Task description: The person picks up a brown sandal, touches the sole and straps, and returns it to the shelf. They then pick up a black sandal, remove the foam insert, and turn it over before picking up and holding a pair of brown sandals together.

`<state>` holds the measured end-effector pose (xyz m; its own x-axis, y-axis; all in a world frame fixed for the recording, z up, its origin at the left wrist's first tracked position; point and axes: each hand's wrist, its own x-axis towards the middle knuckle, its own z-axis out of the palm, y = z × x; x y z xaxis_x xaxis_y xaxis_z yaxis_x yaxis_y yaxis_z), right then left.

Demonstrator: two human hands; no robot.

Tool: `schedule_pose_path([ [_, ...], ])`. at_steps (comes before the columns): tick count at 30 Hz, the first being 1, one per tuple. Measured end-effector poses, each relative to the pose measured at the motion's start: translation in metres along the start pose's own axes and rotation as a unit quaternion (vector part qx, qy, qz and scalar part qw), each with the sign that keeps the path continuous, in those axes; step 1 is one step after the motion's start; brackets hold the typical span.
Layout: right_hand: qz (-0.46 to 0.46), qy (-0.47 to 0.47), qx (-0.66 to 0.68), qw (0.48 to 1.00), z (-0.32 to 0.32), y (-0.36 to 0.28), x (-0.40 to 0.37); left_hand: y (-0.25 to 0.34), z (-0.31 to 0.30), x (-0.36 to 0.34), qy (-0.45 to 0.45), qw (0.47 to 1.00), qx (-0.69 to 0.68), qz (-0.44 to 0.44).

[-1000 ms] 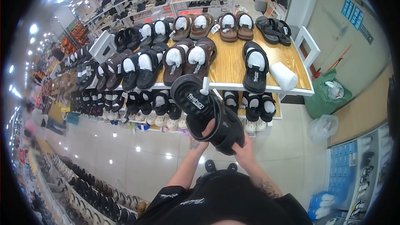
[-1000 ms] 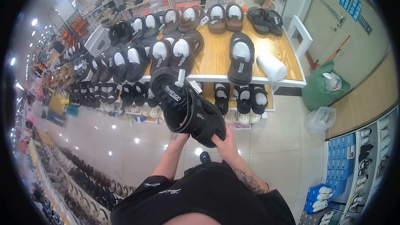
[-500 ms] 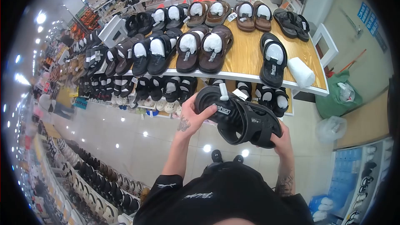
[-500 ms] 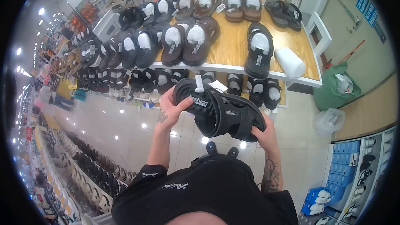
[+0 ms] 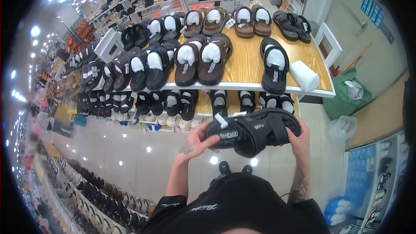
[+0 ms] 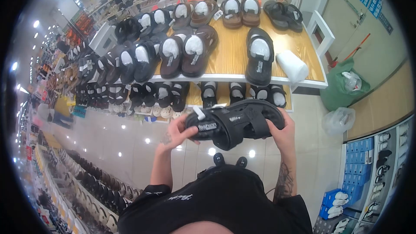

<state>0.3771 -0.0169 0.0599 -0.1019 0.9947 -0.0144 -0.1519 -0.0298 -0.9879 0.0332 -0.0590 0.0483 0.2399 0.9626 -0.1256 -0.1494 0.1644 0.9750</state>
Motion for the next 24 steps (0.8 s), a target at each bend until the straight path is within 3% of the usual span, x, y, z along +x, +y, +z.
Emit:
schedule_pose_path([
  [2, -0.096, 0.030, -0.127, 0.987, -0.007, 0.008, 0.010, -0.020, -0.005, -0.005, -0.033, 0.998, -0.028, -0.036],
  [7, -0.101, -0.024, -0.114, 0.988, 0.011, -0.015, 0.015, -0.033, 0.013, -0.018, 0.084, 0.994, -0.047, 0.058],
  [9, -0.170, 0.008, -0.179, 0.969, 0.027, -0.015, 0.016, -0.040, 0.014, -0.022, 0.154, 0.981, 0.031, 0.115],
  [12, -0.175, 0.010, -0.215, 0.961, 0.036, -0.010, 0.024, -0.051, 0.013, -0.029, 0.187, 0.979, -0.011, 0.081],
  [14, -0.149, -0.056, -0.163, 0.974, 0.034, -0.022, 0.028, -0.050, 0.000, -0.038, 0.105, 0.992, -0.028, 0.066],
  [16, -0.140, -0.098, -0.152, 0.974, 0.034, -0.031, 0.028, -0.081, -0.041, -0.047, -0.068, 0.995, -0.033, 0.065],
  [17, -0.116, -0.121, -0.145, 0.975, 0.033, -0.034, 0.028, -0.076, -0.035, -0.047, -0.150, 0.957, -0.244, 0.037],
  [18, -0.092, -0.146, -0.136, 0.976, 0.034, -0.036, 0.030, -0.071, -0.030, -0.047, -0.218, 0.871, -0.441, 0.001],
  [20, -0.119, -0.184, -0.168, 0.961, 0.045, -0.039, 0.032, -0.090, -0.023, -0.040, -0.108, 0.875, -0.452, -0.139],
  [21, -0.108, -0.204, -0.183, 0.956, 0.050, -0.040, 0.032, -0.100, -0.010, -0.033, -0.014, 0.905, -0.393, -0.164],
  [22, -0.097, -0.227, -0.196, 0.949, 0.054, -0.040, 0.033, -0.106, -0.005, -0.026, -0.020, 0.912, -0.357, -0.203],
  [23, -0.138, -0.240, -0.213, 0.937, 0.055, -0.031, 0.039, -0.104, 0.005, -0.019, -0.135, 0.821, -0.513, -0.210],
  [24, -0.137, -0.239, -0.212, 0.938, 0.053, -0.029, 0.040, -0.102, 0.012, -0.016, -0.242, 0.694, -0.646, -0.208],
])
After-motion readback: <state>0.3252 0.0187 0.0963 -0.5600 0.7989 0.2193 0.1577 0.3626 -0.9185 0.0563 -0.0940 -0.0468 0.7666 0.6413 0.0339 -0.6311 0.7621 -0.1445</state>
